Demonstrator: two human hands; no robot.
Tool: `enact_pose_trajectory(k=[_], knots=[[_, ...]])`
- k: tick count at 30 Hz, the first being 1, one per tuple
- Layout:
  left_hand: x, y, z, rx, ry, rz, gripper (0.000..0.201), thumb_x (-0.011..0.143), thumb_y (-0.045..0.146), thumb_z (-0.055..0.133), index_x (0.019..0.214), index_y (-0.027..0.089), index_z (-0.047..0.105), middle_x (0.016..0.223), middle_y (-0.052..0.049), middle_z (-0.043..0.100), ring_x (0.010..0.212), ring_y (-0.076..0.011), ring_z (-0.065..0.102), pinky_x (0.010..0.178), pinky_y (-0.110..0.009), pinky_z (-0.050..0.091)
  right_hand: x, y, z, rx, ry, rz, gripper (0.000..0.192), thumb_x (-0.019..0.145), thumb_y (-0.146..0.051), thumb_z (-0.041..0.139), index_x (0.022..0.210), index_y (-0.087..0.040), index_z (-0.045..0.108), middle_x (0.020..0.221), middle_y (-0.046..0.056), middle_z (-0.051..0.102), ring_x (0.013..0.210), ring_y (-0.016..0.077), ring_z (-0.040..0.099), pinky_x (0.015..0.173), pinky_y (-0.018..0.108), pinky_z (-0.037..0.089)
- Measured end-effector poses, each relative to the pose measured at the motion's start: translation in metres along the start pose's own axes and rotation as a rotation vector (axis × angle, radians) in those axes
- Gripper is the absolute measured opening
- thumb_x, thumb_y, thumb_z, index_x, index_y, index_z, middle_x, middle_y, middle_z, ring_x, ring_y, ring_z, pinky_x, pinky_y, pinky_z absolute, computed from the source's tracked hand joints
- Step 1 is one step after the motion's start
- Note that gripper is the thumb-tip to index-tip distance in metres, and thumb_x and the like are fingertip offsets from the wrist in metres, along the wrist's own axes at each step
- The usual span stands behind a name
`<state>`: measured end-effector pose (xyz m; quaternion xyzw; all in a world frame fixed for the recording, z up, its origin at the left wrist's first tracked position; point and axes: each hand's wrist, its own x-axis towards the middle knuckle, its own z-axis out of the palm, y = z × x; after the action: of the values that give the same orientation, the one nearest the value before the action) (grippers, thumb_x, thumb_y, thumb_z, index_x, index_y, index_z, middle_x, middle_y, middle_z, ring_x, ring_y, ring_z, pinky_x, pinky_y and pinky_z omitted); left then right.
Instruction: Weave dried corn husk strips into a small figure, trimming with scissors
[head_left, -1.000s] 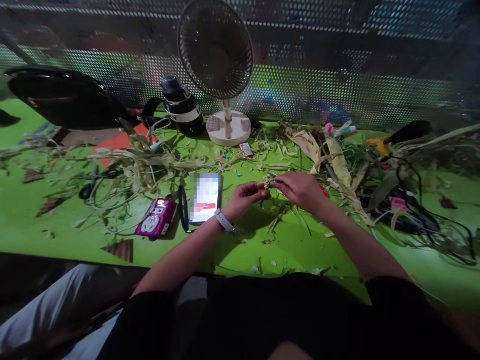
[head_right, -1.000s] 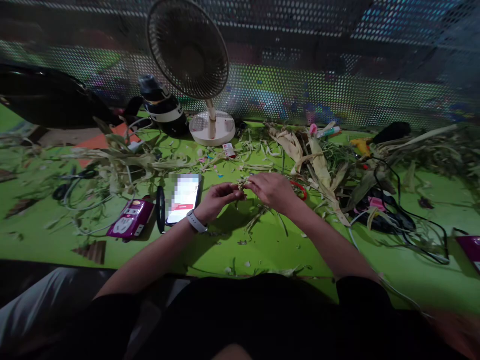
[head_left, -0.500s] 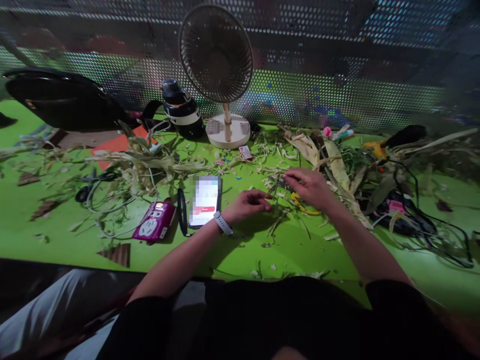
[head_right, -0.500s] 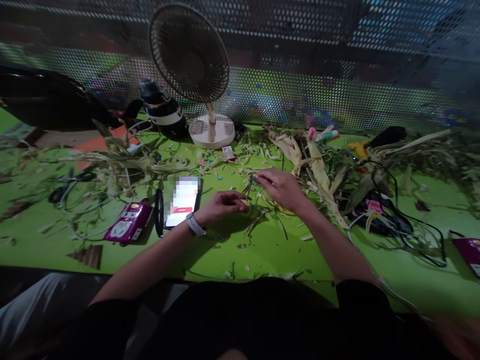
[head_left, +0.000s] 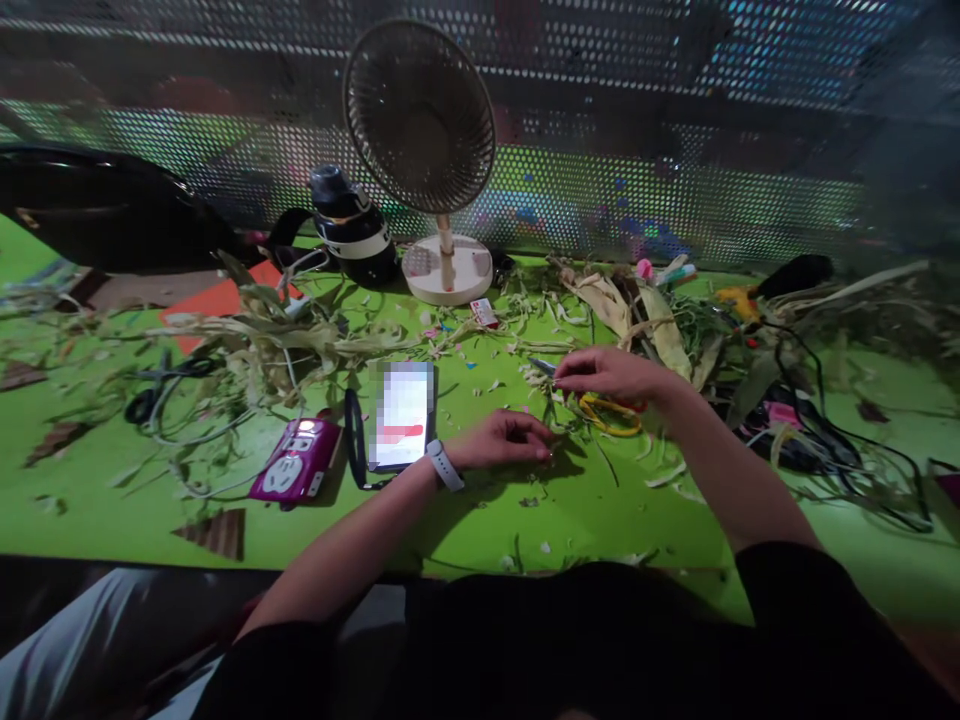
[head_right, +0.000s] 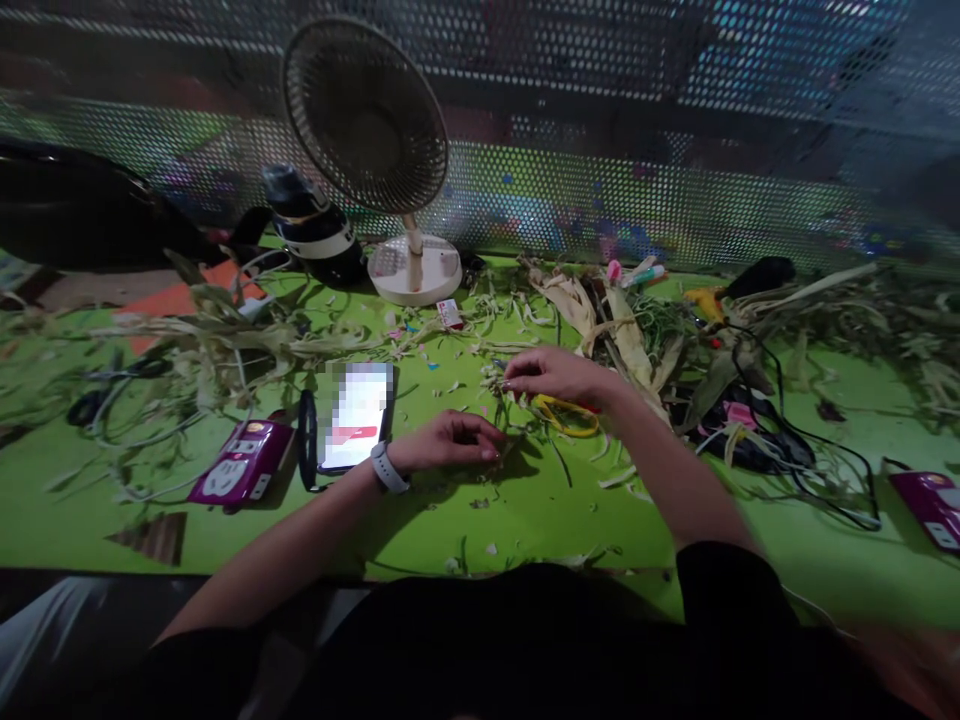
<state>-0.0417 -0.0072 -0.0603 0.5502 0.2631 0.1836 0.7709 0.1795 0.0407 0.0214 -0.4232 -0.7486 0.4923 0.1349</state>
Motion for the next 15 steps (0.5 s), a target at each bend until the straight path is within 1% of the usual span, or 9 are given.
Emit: enact_pose_trajectory(k=[1,2,5,6,7,8,12,15], knots=[[0.000,0.000,0.000,0.002,-0.010,-0.001,0.037,0.069,0.031,0.077,0.098,0.010,0.068,0.082,-0.008,0.074,0.074,-0.0121,0.068,0.074,-0.025,0.052,0.006,0.001,-0.006,0.027,0.020,0.002,0.024,0.079,-0.039,0.064,0.083,-0.016,0.068,0.076,0.002,0.067,0.067,0.0119,0.061,0.066,0.026,0.049],[0.000,0.000,0.001,0.009,-0.022,-0.003,0.037,0.070,0.032,0.076,0.099,0.010,0.068,0.082,-0.009,0.074,0.074,-0.0122,0.068,0.074,-0.025,0.053,0.012,0.003,-0.012,0.070,0.108,0.003,0.024,0.078,-0.040,0.066,0.083,-0.016,0.067,0.074,0.002,0.067,0.064,0.0111,0.060,0.064,0.026,0.050],[-0.001,0.001,0.004,0.040,-0.063,-0.008,0.035,0.073,0.031,0.074,0.100,0.009,0.068,0.080,-0.009,0.073,0.073,-0.0114,0.068,0.075,-0.025,0.053,0.028,0.010,-0.026,0.216,0.583,-0.006,0.031,0.073,-0.045,0.069,0.085,-0.017,0.063,0.069,0.000,0.064,0.056,0.0095,0.057,0.059,0.025,0.049],[-0.001,0.001,0.004,0.048,-0.071,-0.007,0.034,0.074,0.031,0.073,0.100,0.009,0.069,0.080,-0.009,0.073,0.072,-0.0111,0.068,0.075,-0.025,0.053,0.030,0.013,-0.027,0.234,0.681,-0.005,0.032,0.072,-0.047,0.070,0.084,-0.017,0.062,0.067,0.000,0.064,0.054,0.0094,0.056,0.057,0.025,0.049],[-0.001,0.001,0.005,0.056,-0.075,-0.006,0.034,0.074,0.031,0.072,0.100,0.009,0.069,0.080,-0.009,0.073,0.072,-0.0109,0.068,0.075,-0.025,0.053,0.030,0.016,-0.028,0.236,0.716,0.007,0.034,0.070,-0.048,0.071,0.082,-0.018,0.062,0.066,0.000,0.063,0.053,0.0092,0.055,0.056,0.024,0.049],[-0.001,0.001,0.006,0.063,-0.074,-0.004,0.033,0.075,0.031,0.072,0.099,0.010,0.069,0.080,-0.009,0.073,0.072,-0.0110,0.068,0.075,-0.025,0.053,0.028,0.020,-0.026,0.224,0.705,0.028,0.034,0.070,-0.049,0.071,0.081,-0.017,0.062,0.066,0.000,0.063,0.052,0.0090,0.054,0.055,0.024,0.048],[-0.001,-0.001,0.007,0.067,-0.053,0.011,0.033,0.075,0.034,0.072,0.099,0.011,0.069,0.081,-0.009,0.073,0.073,-0.0126,0.068,0.074,-0.027,0.054,0.000,0.036,-0.010,0.116,0.528,0.137,0.033,0.073,-0.048,0.067,0.084,-0.017,0.065,0.070,0.003,0.067,0.054,0.0105,0.056,0.053,0.024,0.047],[-0.001,0.001,0.008,0.068,-0.042,0.021,0.033,0.075,0.035,0.072,0.098,0.011,0.070,0.081,-0.010,0.073,0.073,-0.0134,0.068,0.073,-0.027,0.054,-0.027,0.045,-0.003,-0.103,0.493,0.187,0.032,0.079,-0.045,0.059,0.087,-0.016,0.067,0.071,0.004,0.068,0.058,0.0144,0.058,0.055,0.027,0.046]])
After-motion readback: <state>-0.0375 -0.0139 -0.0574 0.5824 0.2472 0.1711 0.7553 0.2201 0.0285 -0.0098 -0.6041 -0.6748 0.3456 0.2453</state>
